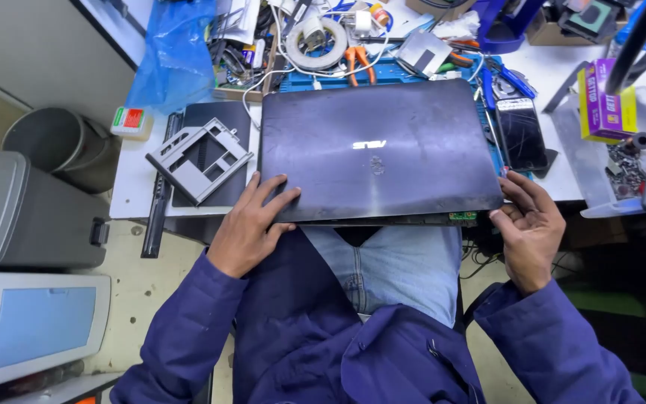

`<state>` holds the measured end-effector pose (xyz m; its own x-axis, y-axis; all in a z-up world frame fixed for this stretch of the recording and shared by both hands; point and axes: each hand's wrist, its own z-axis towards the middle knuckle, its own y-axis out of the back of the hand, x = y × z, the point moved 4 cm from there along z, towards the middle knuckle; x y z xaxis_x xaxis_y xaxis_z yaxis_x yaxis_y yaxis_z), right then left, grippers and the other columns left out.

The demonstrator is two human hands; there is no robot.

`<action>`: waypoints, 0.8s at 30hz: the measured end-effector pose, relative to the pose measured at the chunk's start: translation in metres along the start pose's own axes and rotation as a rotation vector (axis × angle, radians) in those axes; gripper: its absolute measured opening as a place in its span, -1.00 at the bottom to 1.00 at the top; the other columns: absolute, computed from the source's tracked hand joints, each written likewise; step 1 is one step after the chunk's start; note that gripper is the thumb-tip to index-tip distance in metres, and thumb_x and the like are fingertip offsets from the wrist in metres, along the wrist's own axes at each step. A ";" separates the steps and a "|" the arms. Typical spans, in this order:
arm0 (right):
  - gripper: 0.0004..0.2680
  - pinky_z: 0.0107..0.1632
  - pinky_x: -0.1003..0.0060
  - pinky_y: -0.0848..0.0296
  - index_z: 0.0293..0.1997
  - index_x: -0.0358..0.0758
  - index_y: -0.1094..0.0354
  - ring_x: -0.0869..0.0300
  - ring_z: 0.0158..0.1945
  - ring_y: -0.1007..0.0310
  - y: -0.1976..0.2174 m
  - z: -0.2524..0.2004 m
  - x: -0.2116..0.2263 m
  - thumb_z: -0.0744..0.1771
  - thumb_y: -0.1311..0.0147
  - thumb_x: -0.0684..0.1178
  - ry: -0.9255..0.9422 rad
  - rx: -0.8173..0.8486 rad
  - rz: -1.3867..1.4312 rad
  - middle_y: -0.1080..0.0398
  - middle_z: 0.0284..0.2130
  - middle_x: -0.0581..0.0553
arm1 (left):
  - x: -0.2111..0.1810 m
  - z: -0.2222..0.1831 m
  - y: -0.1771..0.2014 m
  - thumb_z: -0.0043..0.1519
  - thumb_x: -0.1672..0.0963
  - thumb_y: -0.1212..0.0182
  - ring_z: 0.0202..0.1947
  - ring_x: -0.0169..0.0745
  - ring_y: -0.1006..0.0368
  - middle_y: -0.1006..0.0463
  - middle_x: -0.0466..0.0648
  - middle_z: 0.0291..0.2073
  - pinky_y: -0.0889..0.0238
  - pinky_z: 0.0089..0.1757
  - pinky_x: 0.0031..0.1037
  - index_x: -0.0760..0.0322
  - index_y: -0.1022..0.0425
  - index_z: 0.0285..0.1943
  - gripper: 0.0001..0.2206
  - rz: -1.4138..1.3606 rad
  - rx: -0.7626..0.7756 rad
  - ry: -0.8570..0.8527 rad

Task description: The person is disassembling a laptop by opening the outer shell and using a screwdriver to remove internal screws from the chassis.

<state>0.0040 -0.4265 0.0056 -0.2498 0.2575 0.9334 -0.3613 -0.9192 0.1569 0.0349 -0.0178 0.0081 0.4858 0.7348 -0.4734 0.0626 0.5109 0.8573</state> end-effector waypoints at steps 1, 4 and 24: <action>-0.60 0.04 0.48 -0.47 0.28 -0.48 -0.25 0.05 0.19 -0.47 0.001 0.000 0.000 0.27 -0.03 -0.48 -0.002 -0.008 0.000 -0.42 0.14 -0.42 | 0.000 0.000 0.001 0.22 0.16 -0.31 0.47 0.56 -0.01 -0.32 0.02 0.37 -0.34 0.05 0.19 0.06 -0.36 0.38 -0.50 0.001 0.005 -0.006; -0.61 0.11 0.42 -0.47 0.27 -0.46 -0.27 0.03 0.23 -0.45 0.002 -0.001 -0.001 0.28 -0.04 -0.45 -0.019 -0.013 0.001 -0.41 0.16 -0.42 | -0.003 -0.004 0.007 0.26 0.15 -0.30 0.37 0.50 -0.21 -0.43 0.06 0.27 -0.23 0.23 0.12 0.20 -0.45 0.29 -0.61 0.044 -0.155 -0.119; -0.75 -0.27 -0.02 -0.67 0.20 -0.34 -0.24 -0.23 -0.23 -0.62 -0.015 0.002 -0.053 0.38 0.01 -0.16 -0.618 0.117 0.589 -0.44 -0.17 -0.36 | -0.008 0.010 0.020 0.41 -0.02 -0.08 0.16 0.13 -0.52 -0.63 -0.05 0.07 -0.47 0.04 -0.28 0.10 -0.60 0.22 -0.68 0.508 -0.557 -0.288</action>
<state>0.0245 -0.4269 -0.0451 0.1786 -0.4478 0.8761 -0.2227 -0.8857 -0.4074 0.0408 -0.0176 0.0312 0.5485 0.8320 0.0833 -0.6331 0.3482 0.6913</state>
